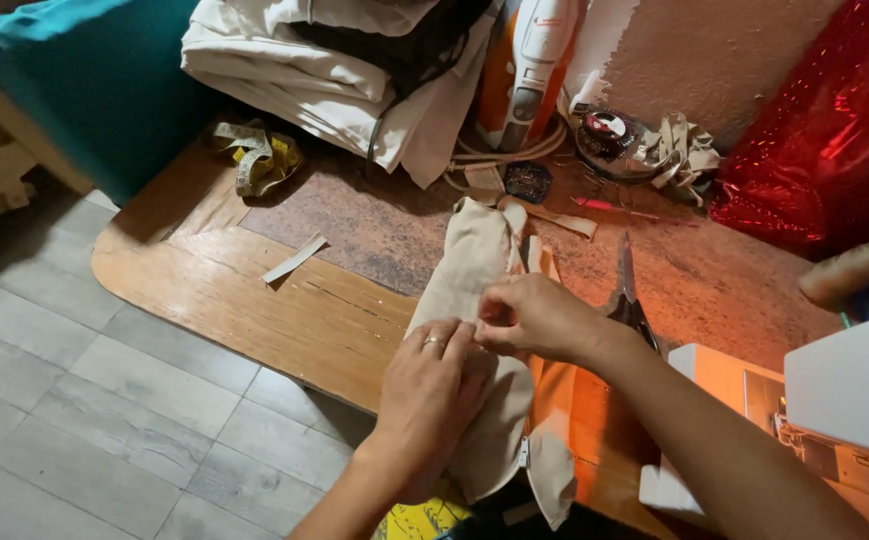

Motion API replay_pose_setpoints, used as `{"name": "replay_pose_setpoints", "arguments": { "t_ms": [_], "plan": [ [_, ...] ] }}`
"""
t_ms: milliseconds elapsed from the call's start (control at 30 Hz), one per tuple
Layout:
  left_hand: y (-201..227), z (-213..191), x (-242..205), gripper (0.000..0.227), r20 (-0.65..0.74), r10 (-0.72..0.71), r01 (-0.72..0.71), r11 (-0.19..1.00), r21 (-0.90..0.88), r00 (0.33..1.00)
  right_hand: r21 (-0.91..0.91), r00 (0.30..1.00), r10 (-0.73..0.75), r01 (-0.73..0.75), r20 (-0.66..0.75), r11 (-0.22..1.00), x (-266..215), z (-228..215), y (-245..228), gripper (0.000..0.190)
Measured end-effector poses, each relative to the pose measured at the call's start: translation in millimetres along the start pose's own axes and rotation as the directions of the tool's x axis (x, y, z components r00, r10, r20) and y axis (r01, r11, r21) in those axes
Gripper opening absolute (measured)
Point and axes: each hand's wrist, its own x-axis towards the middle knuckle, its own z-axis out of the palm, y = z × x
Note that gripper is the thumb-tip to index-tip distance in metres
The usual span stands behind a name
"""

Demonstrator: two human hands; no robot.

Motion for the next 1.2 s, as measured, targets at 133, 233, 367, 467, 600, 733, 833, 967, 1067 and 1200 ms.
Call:
{"name": "replay_pose_setpoints", "arguments": {
  "t_ms": [133, 233, 367, 467, 600, 733, 833, 967, 1067, 1200],
  "plan": [
    [-4.8, 23.5, -40.8, 0.080, 0.192, -0.100, 0.035, 0.948, 0.317, 0.976, 0.014, 0.967, 0.256, -0.256, -0.005, 0.967, 18.0, 9.5, 10.8, 0.012],
    [-8.5, 23.6, -47.4, 0.094, 0.195, -0.194, 0.102, 0.911, 0.401, 0.961, -0.106, 0.966, 0.184, -0.205, -0.183, 0.973, 21.4, 8.5, 17.4, 0.012],
    [-11.7, 26.1, -48.3, 0.106, 0.215, -0.223, 0.096, 0.872, 0.479, 0.951, -0.113, 0.991, 0.051, -0.037, 0.122, 0.993, 18.1, 20.2, 4.5, 0.020],
    [-8.6, 18.5, -44.1, 0.111, 0.231, -0.228, 0.099, 0.879, 0.466, 0.946, -0.226, 0.985, 0.141, -0.115, 0.100, 0.967, 31.4, 17.6, 18.2, 0.015],
    [-11.4, 15.3, -43.0, 0.112, 0.207, -0.193, 0.092, 0.905, 0.414, 0.959, -0.017, 0.975, 0.043, -0.040, 0.218, 0.999, 3.6, 18.8, -18.6, 0.005],
    [-11.1, 16.2, -43.7, 0.118, 0.217, -0.213, 0.105, 0.899, 0.425, 0.953, -0.086, 0.950, -0.080, 0.110, 0.300, 0.990, 22.3, 36.6, -1.2, 0.009],
    [-10.4, 15.7, -42.3, 0.120, 0.270, -0.239, 0.100, 0.892, 0.441, 0.933, -0.182, 0.946, 0.261, -0.227, 0.194, 0.957, 23.8, 16.9, -4.0, 0.013],
    [-12.2, 19.0, -42.0, 0.120, 0.241, -0.243, 0.121, 0.894, 0.431, 0.940, -0.009, 0.934, 0.068, -0.069, 0.352, 0.998, 16.8, 22.5, -19.4, 0.009],
    [-10.0, 13.6, -39.1, 0.120, 0.250, -0.238, 0.110, 0.892, 0.438, 0.938, -0.043, 0.929, 0.259, -0.257, 0.265, 0.965, 34.3, 2.9, -2.2, 0.008],
    [-10.8, 15.5, -41.9, 0.122, 0.210, -0.222, 0.111, 0.892, 0.437, 0.952, 0.010, 0.935, 0.278, -0.287, 0.218, 0.958, 20.8, -16.8, -31.0, 0.015]
  ]
}}
